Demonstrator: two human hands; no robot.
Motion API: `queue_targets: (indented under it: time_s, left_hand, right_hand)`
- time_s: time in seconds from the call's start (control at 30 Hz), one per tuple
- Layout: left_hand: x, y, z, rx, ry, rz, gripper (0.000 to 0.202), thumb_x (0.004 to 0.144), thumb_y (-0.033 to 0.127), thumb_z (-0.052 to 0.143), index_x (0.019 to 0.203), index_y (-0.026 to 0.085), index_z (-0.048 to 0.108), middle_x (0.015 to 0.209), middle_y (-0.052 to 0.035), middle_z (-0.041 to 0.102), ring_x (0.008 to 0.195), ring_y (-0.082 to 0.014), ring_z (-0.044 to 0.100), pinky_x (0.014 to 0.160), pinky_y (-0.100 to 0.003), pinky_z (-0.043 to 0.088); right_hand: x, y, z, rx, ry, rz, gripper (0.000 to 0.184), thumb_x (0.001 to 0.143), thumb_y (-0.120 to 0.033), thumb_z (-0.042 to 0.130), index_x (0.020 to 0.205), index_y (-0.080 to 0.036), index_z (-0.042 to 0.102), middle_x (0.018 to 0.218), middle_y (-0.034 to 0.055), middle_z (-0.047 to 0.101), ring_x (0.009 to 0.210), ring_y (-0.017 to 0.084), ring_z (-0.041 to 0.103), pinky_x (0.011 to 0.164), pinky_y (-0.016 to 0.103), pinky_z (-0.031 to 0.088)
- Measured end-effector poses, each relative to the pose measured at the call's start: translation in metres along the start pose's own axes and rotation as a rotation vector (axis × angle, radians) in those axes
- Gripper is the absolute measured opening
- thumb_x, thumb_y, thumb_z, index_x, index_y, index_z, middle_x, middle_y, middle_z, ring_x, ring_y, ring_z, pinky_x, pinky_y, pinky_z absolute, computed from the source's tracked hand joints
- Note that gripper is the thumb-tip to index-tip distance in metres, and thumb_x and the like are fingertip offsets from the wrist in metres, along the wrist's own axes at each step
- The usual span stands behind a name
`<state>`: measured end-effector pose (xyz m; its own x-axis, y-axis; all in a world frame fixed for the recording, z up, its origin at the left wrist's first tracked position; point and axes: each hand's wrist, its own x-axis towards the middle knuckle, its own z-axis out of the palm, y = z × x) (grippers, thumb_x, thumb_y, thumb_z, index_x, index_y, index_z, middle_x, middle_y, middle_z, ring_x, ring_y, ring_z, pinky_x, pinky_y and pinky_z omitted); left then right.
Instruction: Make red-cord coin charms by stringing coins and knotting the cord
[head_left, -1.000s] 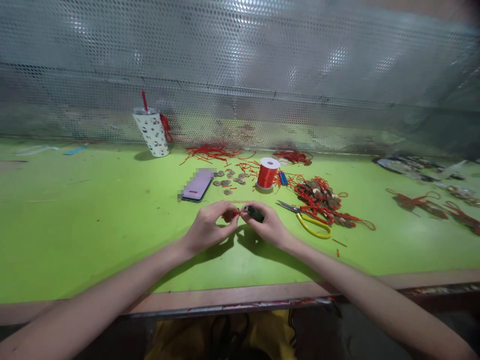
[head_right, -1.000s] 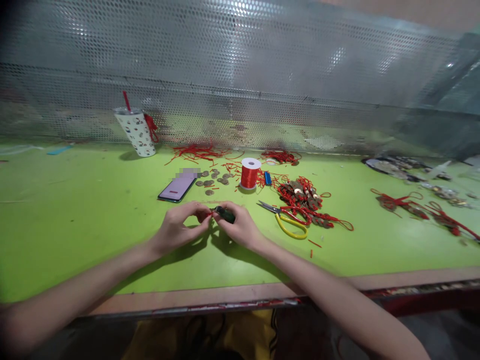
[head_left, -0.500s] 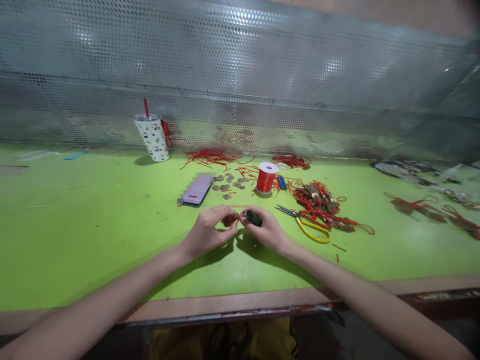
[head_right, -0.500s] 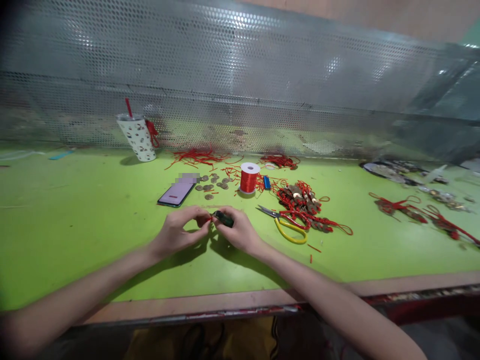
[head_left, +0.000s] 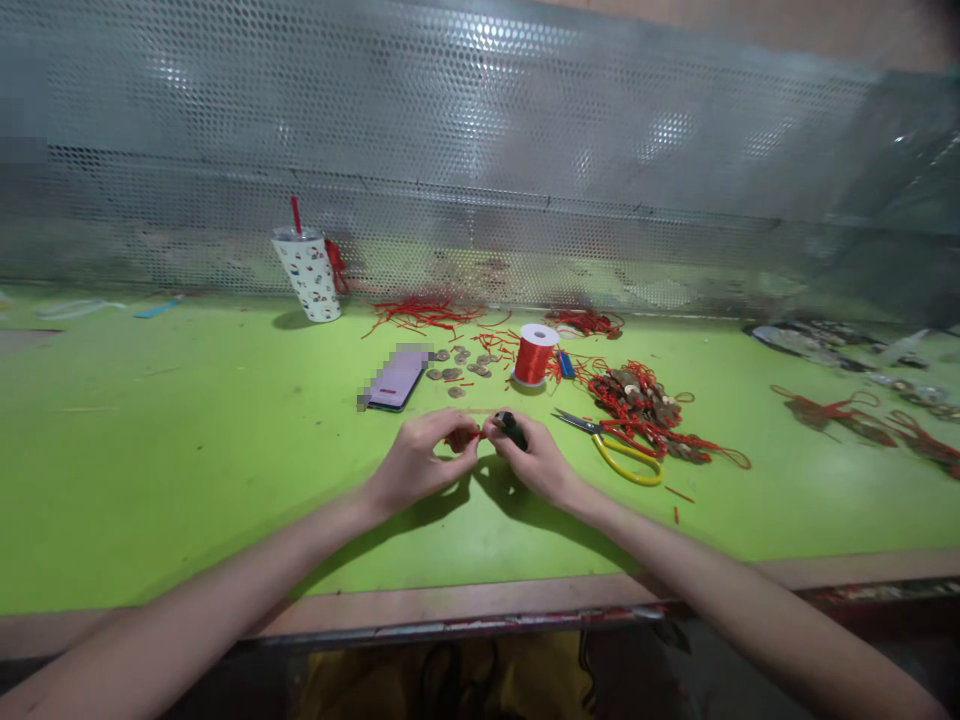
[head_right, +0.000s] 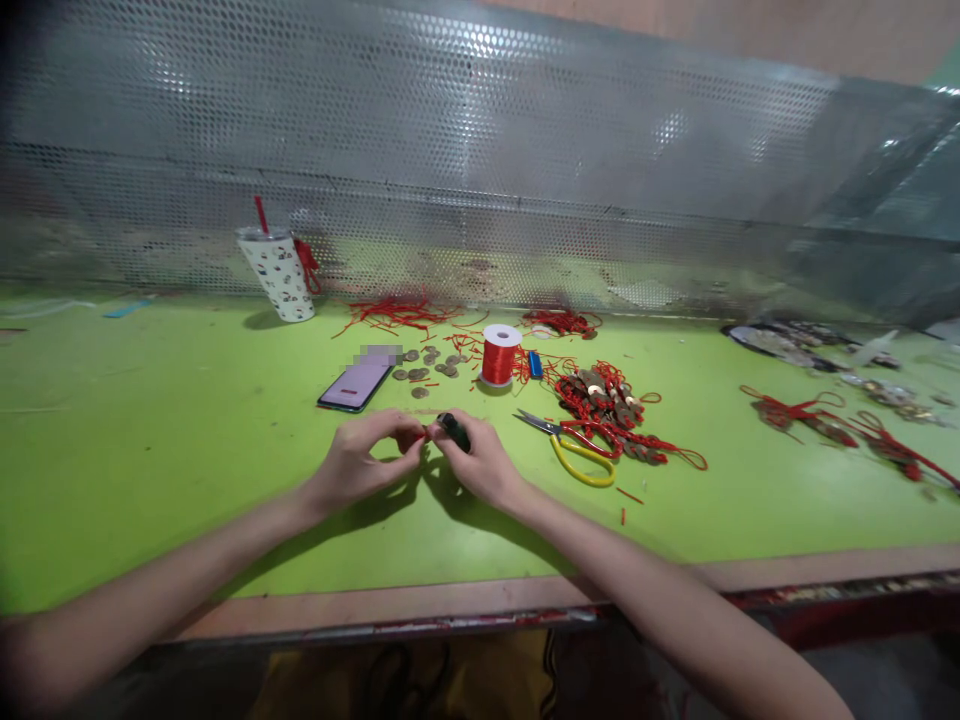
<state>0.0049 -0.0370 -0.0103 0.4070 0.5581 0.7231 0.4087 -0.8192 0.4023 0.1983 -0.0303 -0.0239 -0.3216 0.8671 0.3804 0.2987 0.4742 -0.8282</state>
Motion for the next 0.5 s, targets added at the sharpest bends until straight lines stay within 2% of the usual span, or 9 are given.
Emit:
queue_targets:
  time_s: [0.3,0.5]
  left_hand:
    - [-0.0032,-0.0024,0.002,-0.002,-0.024,0.026,0.008,0.09,0.013,0.064,0.097,0.014,0.068,0.077,-0.0019,0.069,0.066,-0.0115,0.064,0.065,-0.022,0.052]
    - [-0.003,-0.0061,0.0008,0.03,-0.048,0.066,0.007,0.092,0.014,0.063,0.098,0.014,0.066,0.081,-0.004,0.071,0.069,-0.0126,0.065,0.066,-0.023,0.053]
  right_hand:
    - [-0.0003,0.0043,-0.0004,-0.011,-0.041,-0.089,0.01,0.09,-0.028,0.054,0.089,-0.019,0.058,0.08,0.002,0.064,0.072,0.017,0.056,0.069,0.028,0.044]
    - [0.0019,0.0041,-0.0026,0.03,-0.055,-0.019,0.014,0.089,-0.032,0.054,0.084,-0.02,0.056,0.076,0.0004,0.06,0.071,0.017,0.053,0.067,0.028,0.043]
